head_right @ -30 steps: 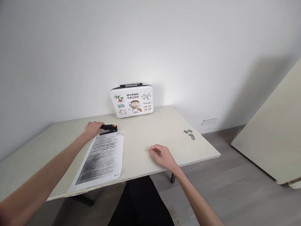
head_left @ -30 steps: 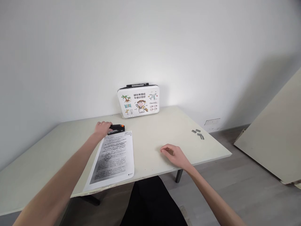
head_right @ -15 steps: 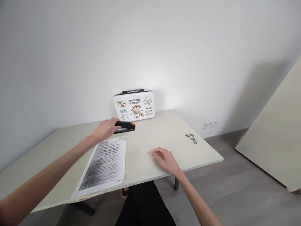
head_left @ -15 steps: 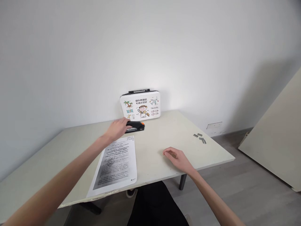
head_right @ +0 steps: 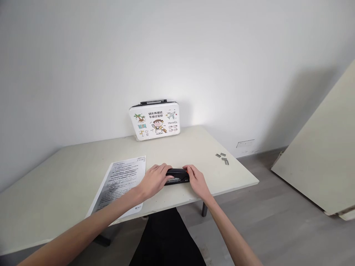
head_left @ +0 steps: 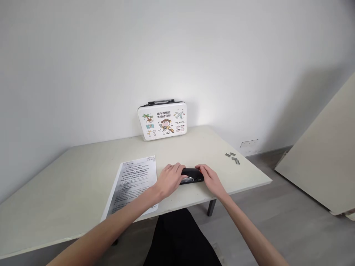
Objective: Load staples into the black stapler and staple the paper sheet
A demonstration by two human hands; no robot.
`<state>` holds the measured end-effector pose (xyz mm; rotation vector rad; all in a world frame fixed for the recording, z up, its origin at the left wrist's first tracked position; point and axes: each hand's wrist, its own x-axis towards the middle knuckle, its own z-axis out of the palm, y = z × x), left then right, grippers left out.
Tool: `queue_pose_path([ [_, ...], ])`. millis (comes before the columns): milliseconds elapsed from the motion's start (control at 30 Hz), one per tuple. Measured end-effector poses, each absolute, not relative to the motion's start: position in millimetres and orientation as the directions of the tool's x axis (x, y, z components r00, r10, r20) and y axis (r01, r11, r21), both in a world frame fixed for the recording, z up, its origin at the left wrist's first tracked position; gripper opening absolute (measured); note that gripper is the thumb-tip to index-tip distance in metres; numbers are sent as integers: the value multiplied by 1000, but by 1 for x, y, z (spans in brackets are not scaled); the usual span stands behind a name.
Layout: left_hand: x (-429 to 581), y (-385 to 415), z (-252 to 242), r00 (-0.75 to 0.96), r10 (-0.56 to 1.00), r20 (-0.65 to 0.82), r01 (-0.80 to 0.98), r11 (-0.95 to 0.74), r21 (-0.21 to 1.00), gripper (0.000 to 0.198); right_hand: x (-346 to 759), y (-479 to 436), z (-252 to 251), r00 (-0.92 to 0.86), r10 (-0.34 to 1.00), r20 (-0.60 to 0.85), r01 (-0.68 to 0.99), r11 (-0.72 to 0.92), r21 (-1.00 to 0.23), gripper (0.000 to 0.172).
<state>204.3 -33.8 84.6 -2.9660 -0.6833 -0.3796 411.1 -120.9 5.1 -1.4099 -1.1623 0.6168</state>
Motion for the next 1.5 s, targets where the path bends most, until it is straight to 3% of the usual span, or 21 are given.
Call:
queue_pose_path([
  [233, 184, -22, 65, 787, 581, 206, 491, -793, 359, 42, 413, -121, 5, 348, 901, 260, 315, 149, -937, 48],
  [400, 172, -16, 61, 807, 568, 163, 471, -785, 401, 30, 413, -121, 9, 302, 918, 258, 364, 139, -921, 50],
  [733, 175, -16, 59, 765, 614, 191, 461, -731, 503, 29, 405, -130, 17, 324, 921, 217, 360, 92, -928, 50],
  [933, 175, -17, 56, 756, 612, 231, 445, -740, 505, 33, 401, -130, 17, 204, 942, 267, 484, 140, -864, 46],
  [1200, 152, -22, 65, 809, 527, 261, 464, -845, 267, 30, 402, -128, 13, 184, 936, 299, 553, 153, -819, 38],
  [1500, 120, -14, 62, 797, 545, 261, 506, -838, 205, 36, 402, -126, 13, 184, 941, 285, 550, 141, -823, 38],
])
